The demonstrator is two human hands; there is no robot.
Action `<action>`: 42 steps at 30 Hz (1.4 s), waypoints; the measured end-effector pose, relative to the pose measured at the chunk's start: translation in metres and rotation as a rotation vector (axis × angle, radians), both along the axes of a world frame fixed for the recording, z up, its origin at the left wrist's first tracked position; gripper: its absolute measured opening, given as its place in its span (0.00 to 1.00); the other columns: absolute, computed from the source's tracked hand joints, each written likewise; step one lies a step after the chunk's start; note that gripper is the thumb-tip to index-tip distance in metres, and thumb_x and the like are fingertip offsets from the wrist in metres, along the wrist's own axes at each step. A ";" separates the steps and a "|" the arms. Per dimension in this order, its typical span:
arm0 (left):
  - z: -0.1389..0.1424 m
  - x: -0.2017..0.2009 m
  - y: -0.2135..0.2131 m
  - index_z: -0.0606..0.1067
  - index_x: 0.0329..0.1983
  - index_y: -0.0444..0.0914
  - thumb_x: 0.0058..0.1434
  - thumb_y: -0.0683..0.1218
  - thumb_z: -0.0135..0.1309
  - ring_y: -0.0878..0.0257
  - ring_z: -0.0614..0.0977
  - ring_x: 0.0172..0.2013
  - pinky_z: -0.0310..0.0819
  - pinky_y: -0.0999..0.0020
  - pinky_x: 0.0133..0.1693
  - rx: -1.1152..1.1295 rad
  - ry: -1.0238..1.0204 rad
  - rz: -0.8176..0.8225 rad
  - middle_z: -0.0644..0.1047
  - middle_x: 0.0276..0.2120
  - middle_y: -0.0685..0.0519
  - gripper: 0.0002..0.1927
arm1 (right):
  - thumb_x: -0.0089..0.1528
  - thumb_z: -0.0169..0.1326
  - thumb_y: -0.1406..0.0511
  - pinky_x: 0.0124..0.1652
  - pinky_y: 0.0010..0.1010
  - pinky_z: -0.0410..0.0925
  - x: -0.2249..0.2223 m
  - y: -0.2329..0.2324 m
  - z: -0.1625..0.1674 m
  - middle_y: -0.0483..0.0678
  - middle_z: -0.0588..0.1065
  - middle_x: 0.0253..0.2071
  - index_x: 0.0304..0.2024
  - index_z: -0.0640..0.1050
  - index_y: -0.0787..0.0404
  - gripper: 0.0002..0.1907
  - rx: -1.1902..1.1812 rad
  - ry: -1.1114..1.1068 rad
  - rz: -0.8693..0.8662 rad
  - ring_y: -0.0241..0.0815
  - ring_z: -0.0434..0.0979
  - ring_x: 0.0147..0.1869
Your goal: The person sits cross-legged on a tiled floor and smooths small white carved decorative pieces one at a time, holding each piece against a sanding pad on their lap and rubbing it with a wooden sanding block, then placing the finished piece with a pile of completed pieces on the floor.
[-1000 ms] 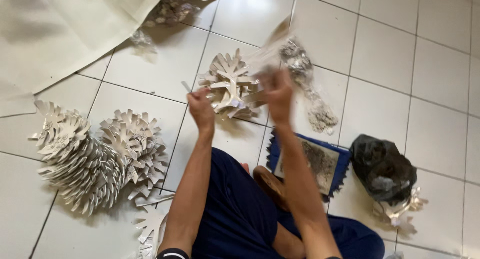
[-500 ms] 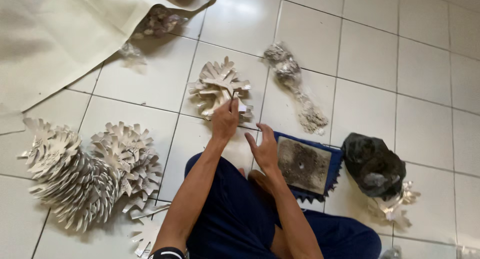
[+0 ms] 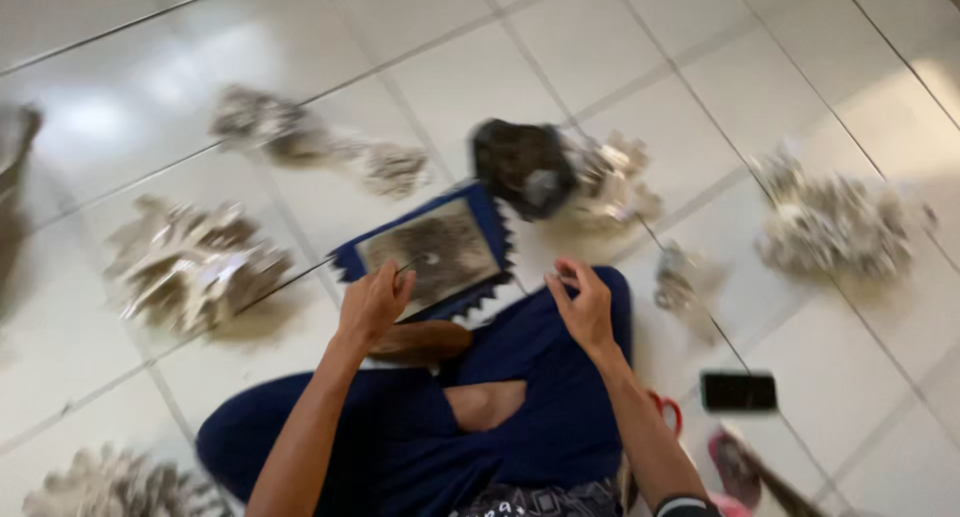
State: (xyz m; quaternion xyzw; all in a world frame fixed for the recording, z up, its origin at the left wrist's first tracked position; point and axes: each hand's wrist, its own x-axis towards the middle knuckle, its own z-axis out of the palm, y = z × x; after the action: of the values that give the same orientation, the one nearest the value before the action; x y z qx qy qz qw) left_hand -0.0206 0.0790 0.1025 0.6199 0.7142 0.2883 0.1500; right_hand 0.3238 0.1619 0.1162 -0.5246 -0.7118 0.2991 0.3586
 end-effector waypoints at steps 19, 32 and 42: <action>-0.019 0.234 0.204 0.59 0.27 0.31 0.70 0.42 0.54 0.40 0.67 0.20 0.60 0.50 0.27 -0.063 -0.381 -0.274 0.64 0.21 0.38 0.20 | 0.56 0.68 0.51 0.50 0.45 0.70 0.042 0.196 -0.045 0.59 0.76 0.51 0.55 0.73 0.66 0.35 -0.141 -0.293 -0.427 0.59 0.76 0.54; 0.008 0.210 0.168 0.65 0.31 0.31 0.68 0.47 0.54 0.59 0.86 0.35 0.80 0.63 0.36 -0.083 -0.721 -0.212 0.81 0.33 0.45 0.17 | 0.63 0.60 0.60 0.42 0.26 0.72 0.076 0.172 -0.017 0.47 0.81 0.41 0.51 0.77 0.66 0.19 -0.204 0.408 -0.304 0.34 0.82 0.43; 0.073 0.148 0.119 0.63 0.36 0.35 0.68 0.44 0.54 0.62 0.85 0.45 0.82 0.64 0.48 0.055 -1.271 -0.063 0.82 0.45 0.46 0.12 | 0.66 0.60 0.60 0.40 0.24 0.70 0.068 0.052 0.033 0.43 0.80 0.34 0.44 0.83 0.66 0.14 -0.525 0.234 0.339 0.29 0.75 0.39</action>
State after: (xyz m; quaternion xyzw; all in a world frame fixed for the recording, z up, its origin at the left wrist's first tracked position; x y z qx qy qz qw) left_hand 0.1278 0.1977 0.1756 0.3520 0.4595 0.6134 0.5372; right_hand 0.3921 0.2144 0.1491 -0.4351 -0.6415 0.5862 0.2356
